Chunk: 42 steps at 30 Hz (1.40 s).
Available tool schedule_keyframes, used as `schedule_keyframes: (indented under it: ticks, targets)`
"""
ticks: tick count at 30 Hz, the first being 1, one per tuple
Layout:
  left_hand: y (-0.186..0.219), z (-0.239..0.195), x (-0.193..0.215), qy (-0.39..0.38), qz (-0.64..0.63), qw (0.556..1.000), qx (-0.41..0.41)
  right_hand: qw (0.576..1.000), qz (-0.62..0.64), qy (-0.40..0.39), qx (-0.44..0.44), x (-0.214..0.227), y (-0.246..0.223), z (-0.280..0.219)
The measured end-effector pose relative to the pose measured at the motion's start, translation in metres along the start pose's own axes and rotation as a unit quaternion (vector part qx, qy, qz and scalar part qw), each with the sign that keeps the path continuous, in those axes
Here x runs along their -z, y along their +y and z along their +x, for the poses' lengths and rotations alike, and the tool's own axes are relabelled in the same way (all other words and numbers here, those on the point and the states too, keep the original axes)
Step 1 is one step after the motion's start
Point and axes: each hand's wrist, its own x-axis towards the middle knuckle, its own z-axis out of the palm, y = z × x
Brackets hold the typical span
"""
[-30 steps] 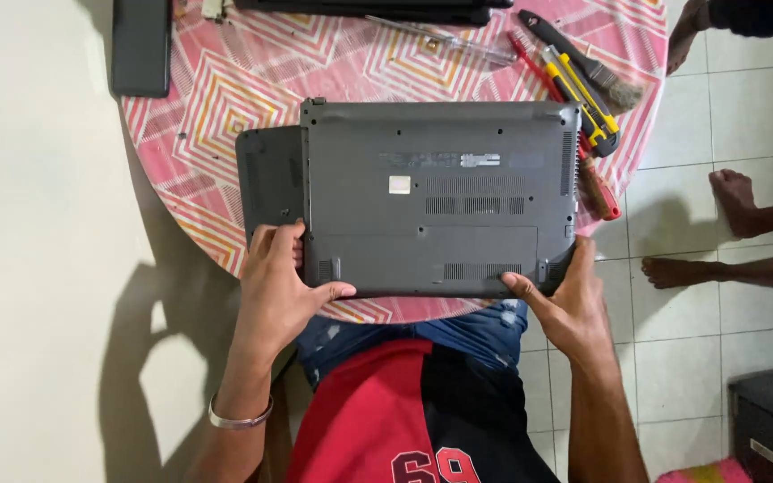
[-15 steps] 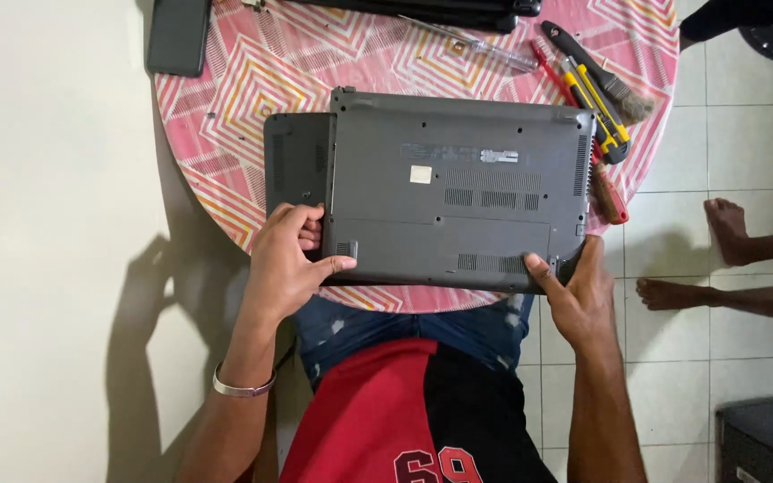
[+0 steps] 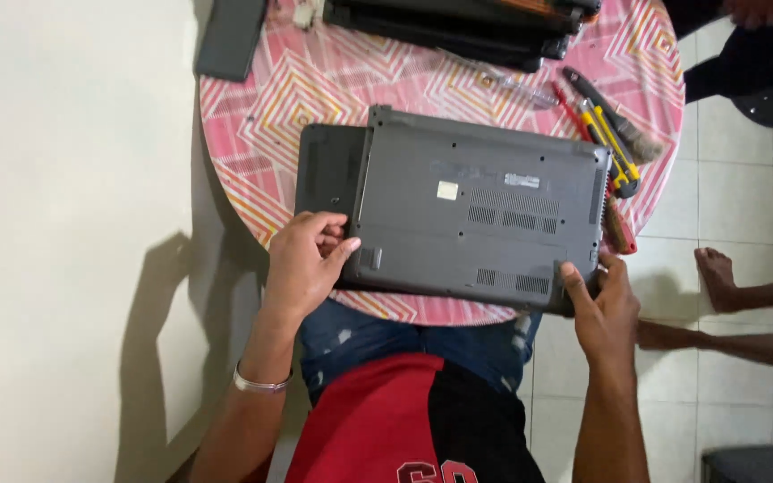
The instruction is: The person disassembles a laptop by removing the back cover and internal components. They then reassemble the laptop by placing the components back and securing the cover with a screwdriver.
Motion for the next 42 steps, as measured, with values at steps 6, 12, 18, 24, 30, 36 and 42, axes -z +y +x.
schedule_keyframes:
  ticks: [6,12,18,24,30,36,42]
  targets:
    - [0.007,-0.002,-0.008,0.035,0.087,0.995,-0.027,0.999,0.05,0.006,0.015,-0.002,-0.026,-0.007]
    - [-0.007,0.011,0.008,0.062,0.063,0.993,-0.073,1.0,0.004,0.015,-0.018,-0.016,-0.014,0.005]
    - [-0.027,0.055,0.045,0.142,0.094,0.983,-0.074,0.999,-0.015,0.028,-0.022,-0.021,-0.006,0.015]
    - [-0.018,0.101,0.065,0.182,0.134,0.972,-0.06,0.997,0.038,0.04,-0.047,-0.019,-0.003,0.011]
    - [0.002,0.076,0.023,0.037,0.154,0.986,-0.058,0.995,0.046,0.09,0.006,-0.024,0.019,0.019]
    - [0.018,0.041,-0.021,-0.025,0.221,0.975,-0.03,0.995,0.011,0.092,0.023,-0.025,0.005,0.02]
    - [0.013,0.031,-0.037,0.028,0.215,0.976,-0.037,0.995,-0.011,0.093,0.04,-0.02,0.009,0.019]
